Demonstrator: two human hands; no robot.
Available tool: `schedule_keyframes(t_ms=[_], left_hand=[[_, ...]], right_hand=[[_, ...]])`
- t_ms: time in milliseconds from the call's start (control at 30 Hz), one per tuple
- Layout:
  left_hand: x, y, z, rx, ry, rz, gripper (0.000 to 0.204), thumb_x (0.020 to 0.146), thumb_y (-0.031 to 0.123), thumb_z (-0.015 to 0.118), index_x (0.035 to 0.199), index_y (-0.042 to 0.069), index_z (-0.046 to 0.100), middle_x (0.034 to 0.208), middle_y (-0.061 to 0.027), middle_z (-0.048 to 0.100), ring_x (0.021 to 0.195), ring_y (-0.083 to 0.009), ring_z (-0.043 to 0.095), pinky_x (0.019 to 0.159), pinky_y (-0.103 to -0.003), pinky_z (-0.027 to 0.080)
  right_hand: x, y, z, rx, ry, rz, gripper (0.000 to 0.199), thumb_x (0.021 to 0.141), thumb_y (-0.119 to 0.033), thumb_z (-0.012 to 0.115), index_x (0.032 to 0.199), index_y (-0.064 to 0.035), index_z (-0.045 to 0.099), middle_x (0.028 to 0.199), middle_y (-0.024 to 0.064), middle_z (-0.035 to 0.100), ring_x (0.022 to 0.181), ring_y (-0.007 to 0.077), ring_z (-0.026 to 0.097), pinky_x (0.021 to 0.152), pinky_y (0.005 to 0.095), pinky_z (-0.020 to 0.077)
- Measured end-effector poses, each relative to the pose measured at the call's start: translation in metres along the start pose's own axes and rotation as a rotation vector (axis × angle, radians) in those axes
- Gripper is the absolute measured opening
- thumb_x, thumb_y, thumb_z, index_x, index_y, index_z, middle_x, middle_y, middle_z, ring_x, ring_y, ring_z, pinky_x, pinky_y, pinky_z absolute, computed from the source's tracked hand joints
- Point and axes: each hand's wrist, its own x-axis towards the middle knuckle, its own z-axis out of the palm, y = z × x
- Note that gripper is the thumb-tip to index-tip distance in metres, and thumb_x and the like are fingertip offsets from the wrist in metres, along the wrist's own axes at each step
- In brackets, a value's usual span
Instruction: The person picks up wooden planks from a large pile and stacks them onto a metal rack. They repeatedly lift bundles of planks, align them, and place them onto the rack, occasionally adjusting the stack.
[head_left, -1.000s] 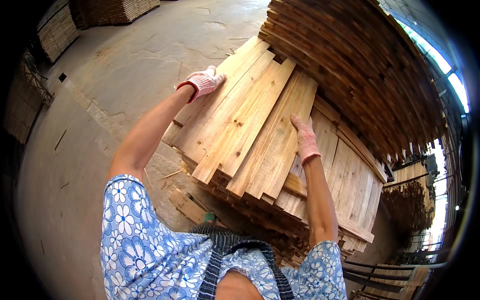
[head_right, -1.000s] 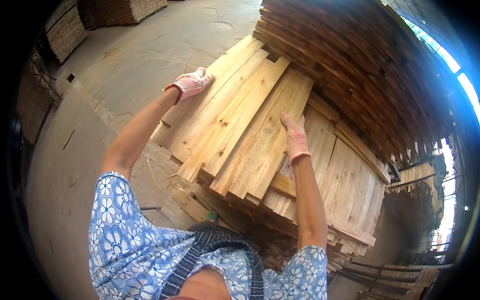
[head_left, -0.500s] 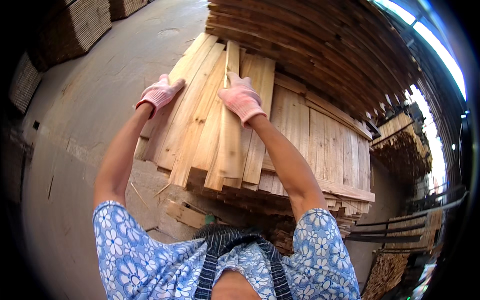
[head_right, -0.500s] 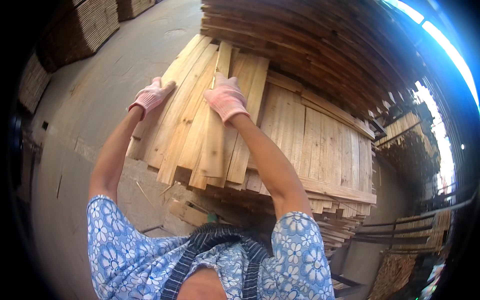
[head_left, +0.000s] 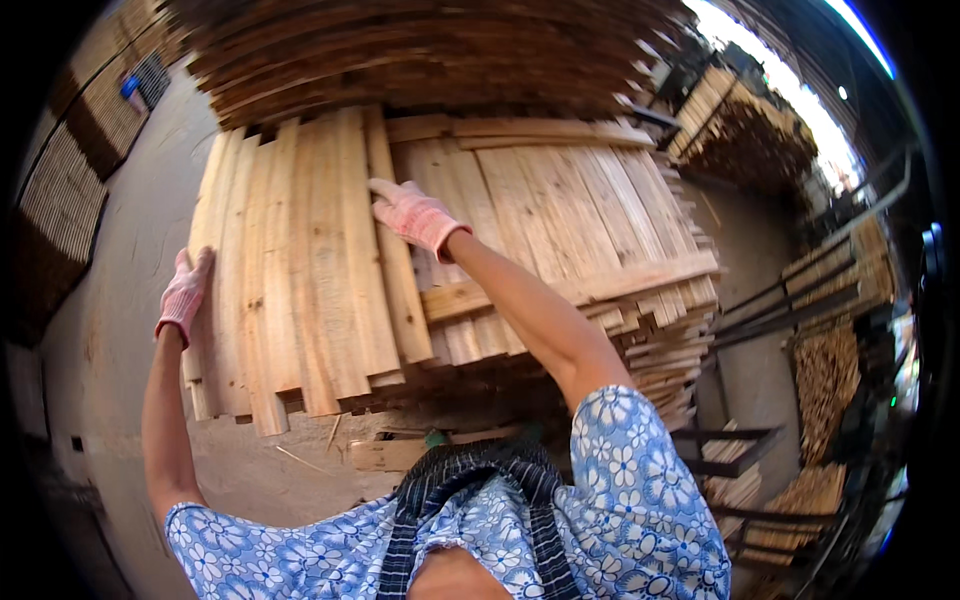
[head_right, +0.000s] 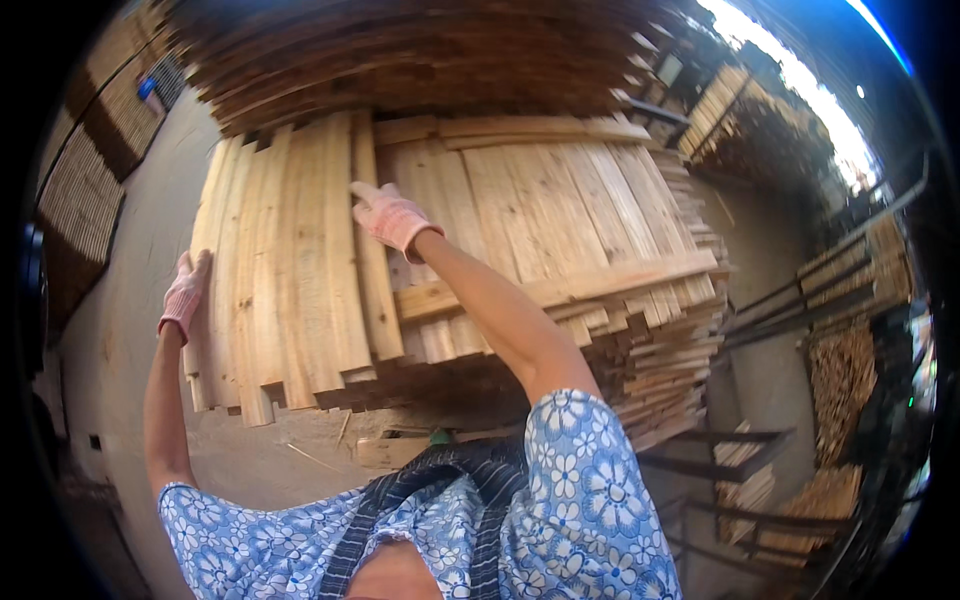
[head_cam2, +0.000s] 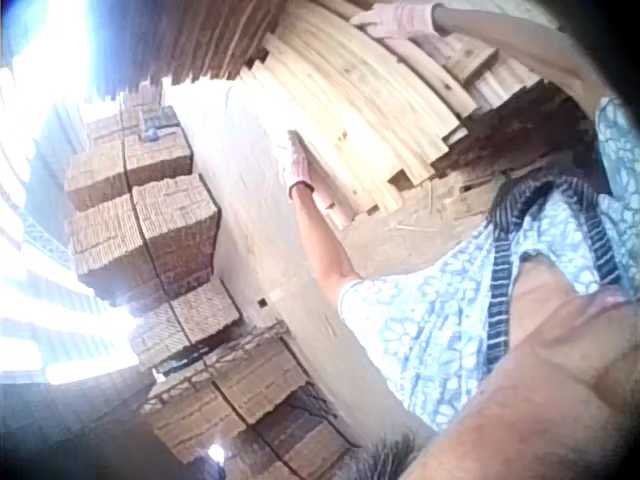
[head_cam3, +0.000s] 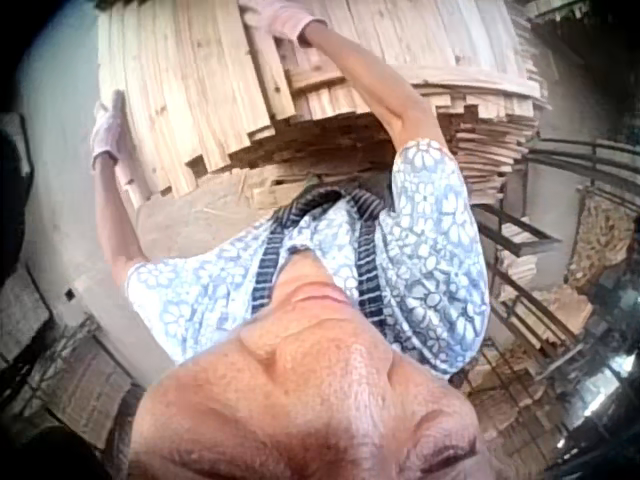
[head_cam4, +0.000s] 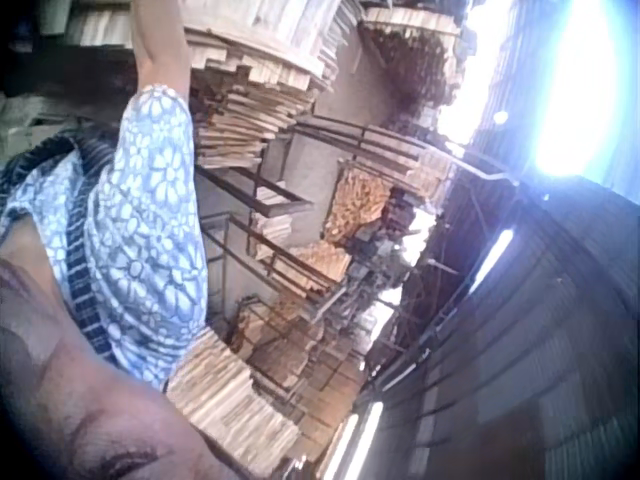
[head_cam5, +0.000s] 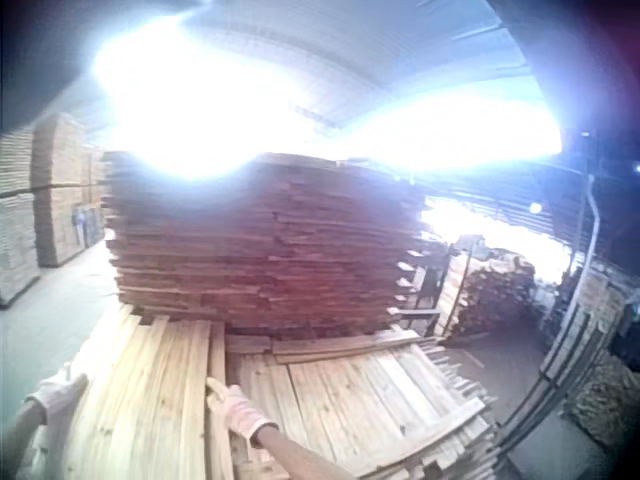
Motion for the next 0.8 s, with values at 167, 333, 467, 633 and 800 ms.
schedule_keyframes(t_ms=[167, 333, 467, 633, 800], left_hand=[[-0.009, 0.048, 0.009, 0.371, 0.35, 0.303, 0.069, 0.103, 0.046, 0.052, 0.158, 0.009, 0.032, 0.148, -0.0234, 0.052, 0.135, -0.0393, 0.051, 0.11, -0.043, 0.045], [-0.122, 0.226, 0.055, -0.278, 0.027, 0.96, 0.054, 0.1, 0.009, 0.065, 0.151, 0.005, 0.047, 0.144, -0.0144, 0.057, 0.133, -0.0236, 0.055, 0.112, -0.033, 0.043], [-0.239, 0.369, 0.098, -0.343, -0.429, 1.24, 0.053, 0.098, 0.004, 0.064, 0.148, 0.003, 0.05, 0.136, -0.0107, 0.062, 0.125, -0.0201, 0.059, 0.109, -0.031, 0.044], [-0.399, 0.556, 0.169, -0.045, -0.594, 1.855, 0.052, 0.094, 0.009, 0.066, 0.144, 0.005, 0.053, 0.127, -0.0163, 0.068, 0.115, -0.0262, 0.067, 0.101, -0.035, 0.052], [-0.586, 0.694, 0.305, 0.173, -0.791, 2.109, 0.047, 0.098, 0.028, 0.061, 0.14, 0.008, 0.055, 0.124, -0.0203, 0.068, 0.114, -0.032, 0.066, 0.098, -0.038, 0.054]], right_hand=[[-0.088, 0.0, -0.104, 0.017, 0.162, -0.097, 0.044, 0.096, -0.022, 0.062, 0.139, -0.0115, 0.056, 0.112, 0.0226, 0.063, 0.101, 0.0411, 0.064, 0.088, 0.0443, 0.0537], [-0.239, 0.058, -0.197, -0.063, 0.631, -0.054, 0.033, 0.094, -0.011, 0.064, 0.127, -0.0092, 0.064, 0.106, 0.0169, 0.067, 0.094, 0.0384, 0.065, 0.08, 0.0433, 0.056], [-0.351, 0.114, -0.205, -0.057, 0.971, 0.233, 0.034, 0.094, -0.007, 0.067, 0.127, -0.006, 0.067, 0.106, 0.0153, 0.068, 0.093, 0.031, 0.066, 0.084, 0.0374, 0.0551], [-0.482, 0.22, -0.112, 0.182, 0.925, 0.951, 0.035, 0.097, -0.02, 0.059, 0.13, -0.0105, 0.065, 0.117, 0.0193, 0.068, 0.113, 0.0373, 0.063, 0.1, 0.0436, 0.0498], [-0.579, 0.25, -0.005, 0.501, 0.622, 1.224, 0.042, 0.099, -0.03, 0.053, 0.133, -0.0083, 0.062, 0.132, 0.018, 0.066, 0.127, 0.0354, 0.058, 0.11, 0.0412, 0.0444]])
